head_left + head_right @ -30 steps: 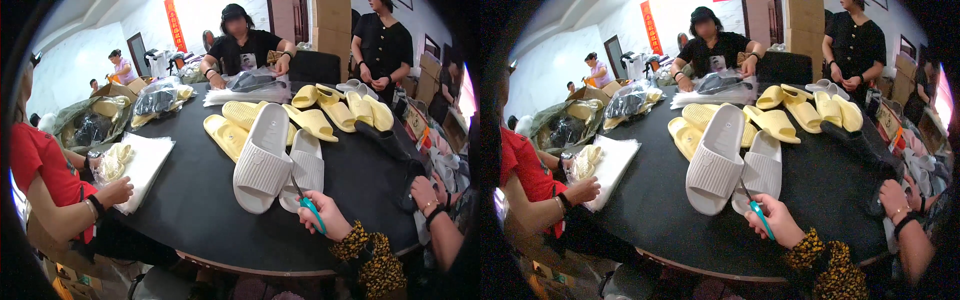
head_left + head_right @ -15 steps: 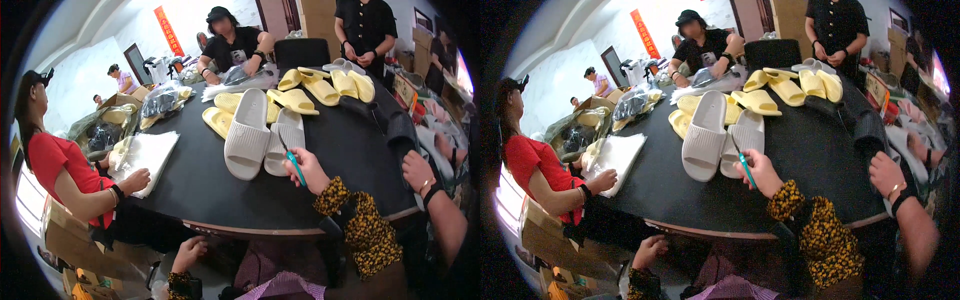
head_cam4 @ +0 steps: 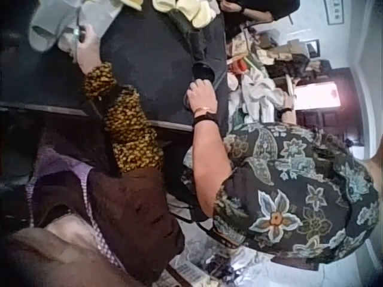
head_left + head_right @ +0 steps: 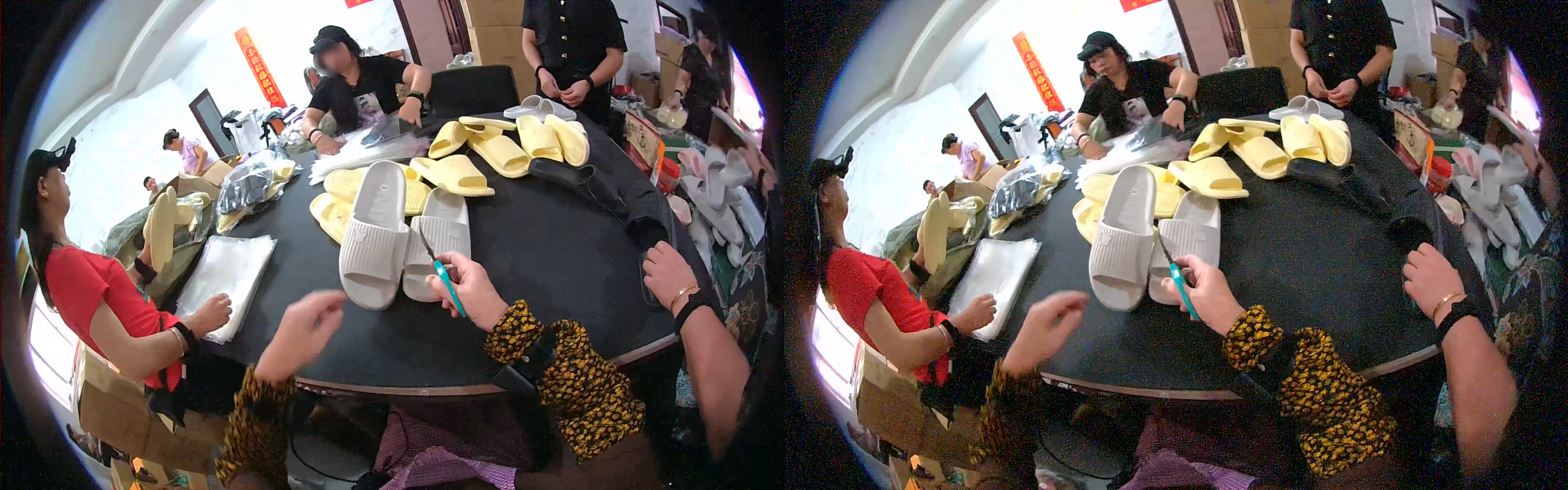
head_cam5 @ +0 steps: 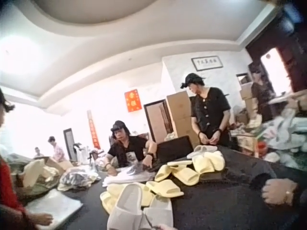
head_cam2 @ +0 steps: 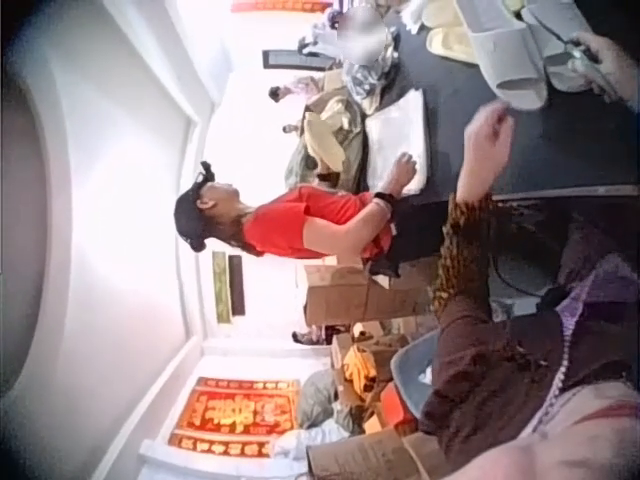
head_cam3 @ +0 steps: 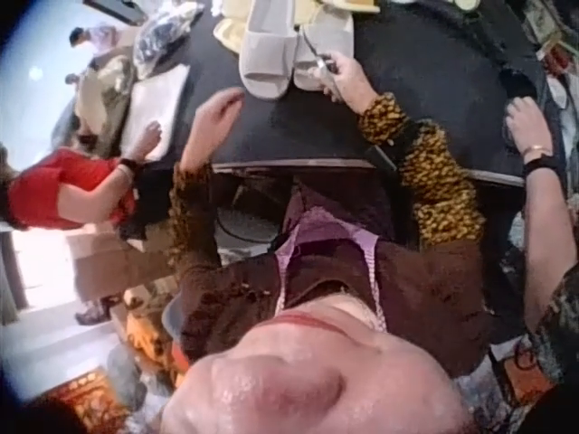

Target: Trimming excess material or thread from molded sandals using scissors.

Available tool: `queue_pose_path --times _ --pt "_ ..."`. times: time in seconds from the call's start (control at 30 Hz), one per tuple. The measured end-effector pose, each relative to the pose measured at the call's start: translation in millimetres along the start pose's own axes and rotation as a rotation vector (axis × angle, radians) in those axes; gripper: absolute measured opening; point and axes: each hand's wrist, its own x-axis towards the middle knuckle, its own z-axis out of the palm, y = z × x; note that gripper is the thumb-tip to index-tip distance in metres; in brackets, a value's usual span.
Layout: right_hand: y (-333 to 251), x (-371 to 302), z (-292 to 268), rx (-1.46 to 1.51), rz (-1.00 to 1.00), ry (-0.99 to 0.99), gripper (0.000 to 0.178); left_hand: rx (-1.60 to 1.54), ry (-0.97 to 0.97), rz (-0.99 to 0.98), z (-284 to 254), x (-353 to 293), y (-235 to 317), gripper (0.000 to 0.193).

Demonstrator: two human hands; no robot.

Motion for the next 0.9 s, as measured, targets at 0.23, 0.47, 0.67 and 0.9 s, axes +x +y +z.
queue_pose_path --times 0.23,0.47,0.67,0.9 --pt "-3 13 -8 0.040 -0.084 0.121 0.037 0.431 0.097 0.361 25 131 -10 0.033" --pt "-3 14 -17 0.110 -0.110 0.173 0.042 0.480 -0.284 0.196 51 192 0 0.051" --pt "7 21 -12 0.036 -0.211 0.181 0.043 0.493 -0.520 0.198 64 203 -6 0.057" --pt "1 18 -6 0.044 -0.196 0.125 0.047 0.455 -0.437 0.164 57 187 -32 0.055"
